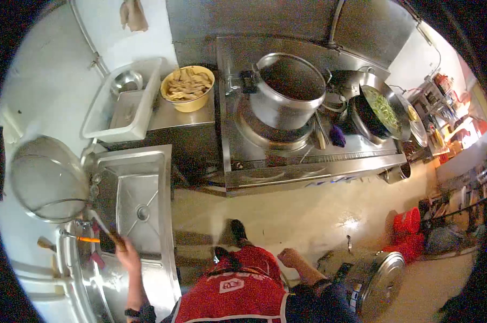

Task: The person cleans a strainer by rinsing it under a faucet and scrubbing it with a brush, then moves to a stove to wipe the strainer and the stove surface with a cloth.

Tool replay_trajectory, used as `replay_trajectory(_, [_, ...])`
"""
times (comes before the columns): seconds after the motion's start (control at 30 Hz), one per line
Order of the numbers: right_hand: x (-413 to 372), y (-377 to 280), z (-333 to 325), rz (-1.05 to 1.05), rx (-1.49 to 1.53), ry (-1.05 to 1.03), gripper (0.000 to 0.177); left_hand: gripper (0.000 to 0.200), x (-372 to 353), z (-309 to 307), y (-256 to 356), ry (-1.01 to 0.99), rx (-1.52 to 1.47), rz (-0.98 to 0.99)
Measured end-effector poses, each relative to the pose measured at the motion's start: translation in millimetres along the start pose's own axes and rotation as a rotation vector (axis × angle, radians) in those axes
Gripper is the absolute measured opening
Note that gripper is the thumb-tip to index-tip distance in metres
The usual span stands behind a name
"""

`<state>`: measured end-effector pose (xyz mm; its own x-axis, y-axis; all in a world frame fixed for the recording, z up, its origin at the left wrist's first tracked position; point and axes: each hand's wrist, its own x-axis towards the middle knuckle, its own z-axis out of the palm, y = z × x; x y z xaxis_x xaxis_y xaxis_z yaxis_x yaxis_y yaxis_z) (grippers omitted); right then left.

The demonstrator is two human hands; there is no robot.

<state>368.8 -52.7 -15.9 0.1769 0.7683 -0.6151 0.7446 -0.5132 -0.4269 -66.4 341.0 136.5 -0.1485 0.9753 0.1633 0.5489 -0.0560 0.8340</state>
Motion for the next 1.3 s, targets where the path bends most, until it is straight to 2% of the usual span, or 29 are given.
replay_trajectory(0.07, [-22, -5, 9, 0.18, 0.027, 0.038, 0.047, 0.023, -36, 5, -65, -0.089, 0.087, -0.05])
replay_trajectory(0.1, [-28, 3, 22, 0.174, 0.027, 0.046, 0.047, 0.024, -48, 5, -89, -0.132, 0.139, -0.029])
replay_trajectory(0.13, [-32, 15, 39, 0.203, 0.039, 0.037, 0.048, 0.024, -45, -1, -81, -0.127, 0.135, -0.02])
replay_trajectory(0.2, [-41, 20, 50, 0.228, 0.049, 0.024, 0.048, 0.026, -48, -24, -45, -0.485, -0.018, -0.616])
replay_trajectory(0.27, [-47, 15, 45, 0.228, 0.07, 0.024, 0.046, 0.029, -46, -20, -19, -0.443, -0.156, -0.605])
replay_trajectory(0.3, [-41, 17, 49, 0.229, 0.077, 0.039, 0.046, 0.031, -37, -19, -14, -0.306, -0.147, -0.459])
replay_trajectory(0.37, [-43, 27, 69, 0.437, 0.365, 0.2, 0.044, 0.032, -20, -32, 0, -0.076, -0.047, -0.181])
replay_trajectory(0.4, [-42, 28, 61, 0.436, 0.36, 0.209, 0.044, 0.032, -1, -36, 10, 0.022, 0.023, -0.034])
replay_trajectory(0.47, [-42, 26, 42, 0.188, 0.177, 0.09, 0.04, 0.033, 29, -44, 13, 0.168, -0.003, 0.059])
replay_trajectory(0.53, [9, 77, 76, -0.101, -0.462, -0.089, 0.037, 0.034, 31, -51, 51, 0.152, -0.196, -0.056])
replay_trajectory(0.6, [18, 81, 61, 0.006, -0.352, 0.003, 0.035, 0.037, 51, -35, -18, 0.44, -0.092, 0.377])
replay_trajectory(0.67, [0, 48, 14, 0.31, 0.172, 0.194, 0.037, 0.041, 6, -35, 5, 0.235, 0.176, -0.021])
replay_trajectory(0.7, [-4, 37, 1, 0.361, 0.266, 0.231, 0.039, 0.046, -2, -29, -51, 0.132, 0.091, -0.021])
replay_trajectory(0.73, [-6, 35, -8, 0.399, 0.353, 0.265, 0.042, 0.043, -29, -21, -63, 0.054, 0.223, -0.153])
replay_trajectory(0.77, [-5, 37, -11, 0.409, 0.359, 0.284, 0.042, 0.043, -45, -21, -76, 0.044, 0.21, -0.14])
replay_trajectory(0.87, [-7, 44, -4, 0.37, 0.425, 0.364, 0.048, 0.054, -75, -30, -111, -0.382, 0.544, -0.208])
replay_trajectory(0.9, [-4, 54, -1, 0.359, 0.33, 0.274, 0.046, 0.054, -82, -32, -115, -0.388, 0.538, -0.208])
replay_trajectory(0.93, [1, 62, -7, 0.348, 0.237, 0.197, 0.046, 0.051, -80, -26, -114, -0.379, 0.422, -0.304])
replay_trajectory(0.97, [-2, 68, -7, 0.344, 0.277, 0.165, 0.047, 0.048, -74, -24, -113, -0.373, 0.31, -0.395])
replay_trajectory(1.0, [-6, 72, 0, 0.355, 0.284, 0.16, 0.047, 0.051, -65, -31, -53, -0.227, 0.29, -0.323])
replay_trajectory(1.03, [-5, 81, 10, 0.377, 0.276, 0.167, 0.047, 0.061, -68, -41, 31, -0.163, 0.452, -0.085])
replay_trajectory(1.07, [0, 93, 12, 0.391, 0.255, 0.178, 0.047, 0.064, -66, -35, 96, 0.161, 0.484, 0.436])
replay_trajectory(1.1, [6, 106, 20, 0.378, 0.237, 0.166, 0.047, 0.062, -54, -41, 117, 0.102, 0.315, 0.186])
replay_trajectory(1.13, [11, 118, 34, 0.355, 0.149, 0.174, 0.046, 0.046, 7, -38, 24, 0.278, 0.111, 0.429])
replay_trajectory(1.17, [18, 124, 38, 0.316, 0.058, 0.175, 0.046, 0.044, 60, -57, -68, 0.212, 0.069, 0.351])
replay_trajectory(1.2, [15, 119, 29, 0.35, 0.128, 0.21, 0.045, 0.043, 53, -65, -39, 0.165, 0.155, 0.259])
replay_trajectory(1.23, [7, 108, 17, 0.378, 0.198, 0.229, 0.045, 0.049, 16, -60, 72, 0.17, 0.31, 0.009])
replay_trajectory(1.27, [-5, 92, -2, 0.292, 0.27, 0.266, 0.044, 0.051, 25, -54, 42, 0.269, -0.019, 0.059])
replay_trajectory(1.3, [3, 92, 0, 0.406, 0.339, 0.231, 0.042, 0.043, 37, -49, -1, 0.382, 0.025, -0.02])
